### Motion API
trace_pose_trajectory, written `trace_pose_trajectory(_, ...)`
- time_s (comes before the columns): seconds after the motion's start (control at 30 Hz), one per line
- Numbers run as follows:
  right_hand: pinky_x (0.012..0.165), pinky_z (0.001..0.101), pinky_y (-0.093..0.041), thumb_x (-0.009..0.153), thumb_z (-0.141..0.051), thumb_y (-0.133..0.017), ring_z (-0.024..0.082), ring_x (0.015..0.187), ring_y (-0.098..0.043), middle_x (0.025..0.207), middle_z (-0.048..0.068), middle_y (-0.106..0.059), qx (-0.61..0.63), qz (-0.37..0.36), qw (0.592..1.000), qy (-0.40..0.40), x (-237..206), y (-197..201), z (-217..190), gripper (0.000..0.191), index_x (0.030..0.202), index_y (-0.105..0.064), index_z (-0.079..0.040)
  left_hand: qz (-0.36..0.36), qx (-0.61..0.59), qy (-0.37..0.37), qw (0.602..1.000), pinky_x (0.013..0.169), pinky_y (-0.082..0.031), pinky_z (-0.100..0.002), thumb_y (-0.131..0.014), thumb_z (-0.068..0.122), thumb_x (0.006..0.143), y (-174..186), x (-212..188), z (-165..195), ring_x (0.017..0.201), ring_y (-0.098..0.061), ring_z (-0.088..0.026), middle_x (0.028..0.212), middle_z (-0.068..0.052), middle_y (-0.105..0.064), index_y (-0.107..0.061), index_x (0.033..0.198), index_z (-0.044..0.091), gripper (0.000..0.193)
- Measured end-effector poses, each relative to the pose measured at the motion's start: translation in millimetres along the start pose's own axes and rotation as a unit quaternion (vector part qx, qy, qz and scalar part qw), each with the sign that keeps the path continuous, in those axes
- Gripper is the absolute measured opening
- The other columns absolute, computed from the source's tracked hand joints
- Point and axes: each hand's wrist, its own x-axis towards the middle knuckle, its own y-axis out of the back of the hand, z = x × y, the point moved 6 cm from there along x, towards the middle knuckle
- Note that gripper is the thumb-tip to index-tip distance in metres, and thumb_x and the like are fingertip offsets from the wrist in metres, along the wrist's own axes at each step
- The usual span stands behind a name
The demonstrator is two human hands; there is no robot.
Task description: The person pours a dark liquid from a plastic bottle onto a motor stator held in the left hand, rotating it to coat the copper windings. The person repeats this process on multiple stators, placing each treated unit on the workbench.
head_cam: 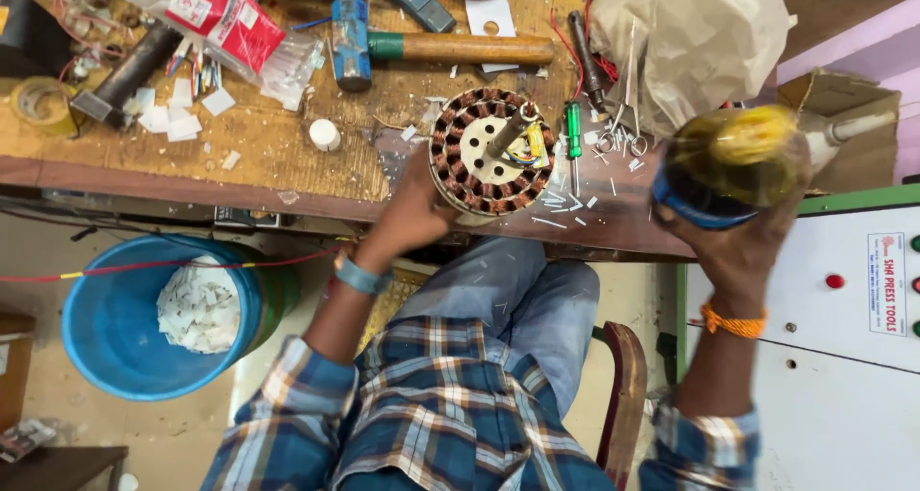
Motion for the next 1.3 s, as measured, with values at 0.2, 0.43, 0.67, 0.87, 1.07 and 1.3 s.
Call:
trace_pose_trajectory(0.2, 0.116, 0.0481, -0.034, 0.081, -0.038, -0.101, 0.029, 0.136, -0.053, 0.147, 0.012, -0.055, -0.32, -0.093, 0.924, 0.188, 34, -12, -90, 0.102, 0.157, -0.036, -0.015, 0.237, 0.059, 0.049, 0.968, 0.101, -0.036, -0.05, -0.089, 0.032, 0.066, -13, -13, 40, 0.122, -0.054, -0.036, 0.127, -0.018, -0.058, -0.053, 0.133, 0.0, 0.082)
trace_pose_trajectory(0.43, 0.111, 0.0543, -0.035, 0.068, -0.036, -0.096, 0.028, 0.137, -0.055, 0.148, 0.004, -0.06, -0.459, -0.215, 0.848, 0.154, 52, -29, -137, 0.092, 0.151, -0.059, -0.02, 0.124, 0.065, 0.044, 0.989, 0.09, -0.035, -0.044, -0.086, 0.03, 0.066, 11, -1, 33, 0.106, -0.058, -0.032, 0.113, -0.014, -0.064, -0.063, 0.123, 0.005, 0.067)
trace_pose_trajectory(0.67, 0.1, 0.0547, -0.033, 0.059, -0.05, -0.089, 0.027, 0.128, -0.056, 0.145, 0.002, -0.063, -0.493, -0.289, 0.8, 0.181, 53, -61, -152, 0.092, 0.145, -0.06, -0.032, 0.117, 0.05, -0.011, 0.992, 0.09, -0.034, -0.045, -0.09, 0.033, 0.07, 19, 0, 31, 0.105, -0.059, -0.034, 0.112, -0.015, -0.066, -0.065, 0.12, 0.004, 0.063)
trace_pose_trajectory(0.87, 0.107, 0.0517, -0.035, 0.059, -0.053, -0.085, 0.02, 0.134, -0.056, 0.152, -0.005, -0.061, -0.533, -0.343, 0.747, 0.203, 55, -73, -156, 0.098, 0.151, -0.057, -0.038, 0.1, 0.02, 0.007, 0.995, 0.09, -0.036, -0.041, -0.089, 0.024, 0.066, 24, -2, 22, 0.106, -0.063, -0.029, 0.106, -0.013, -0.069, -0.067, 0.116, 0.005, 0.058)
trace_pose_trajectory(1.07, 0.101, 0.0497, -0.036, 0.056, -0.052, -0.085, 0.02, 0.133, -0.056, 0.15, -0.007, -0.061, -0.568, -0.366, 0.709, 0.201, 67, -83, -162, 0.098, 0.149, -0.055, -0.041, 0.102, 0.019, 0.014, 0.995, 0.09, -0.038, -0.04, -0.089, 0.019, 0.064, 24, -3, 17, 0.106, -0.063, -0.027, 0.105, -0.013, -0.067, -0.065, 0.117, 0.002, 0.06)
trace_pose_trajectory(1.3, 0.102, 0.0519, -0.037, 0.056, -0.048, -0.083, 0.019, 0.133, -0.056, 0.149, -0.008, -0.061, -0.57, -0.389, 0.69, 0.22, 74, -101, -178, 0.099, 0.15, -0.054, -0.041, 0.119, 0.006, -0.012, 0.993, 0.088, -0.037, -0.04, -0.09, 0.016, 0.061, 25, -6, 14, 0.107, -0.062, -0.027, 0.108, -0.013, -0.067, -0.064, 0.121, 0.0, 0.067)
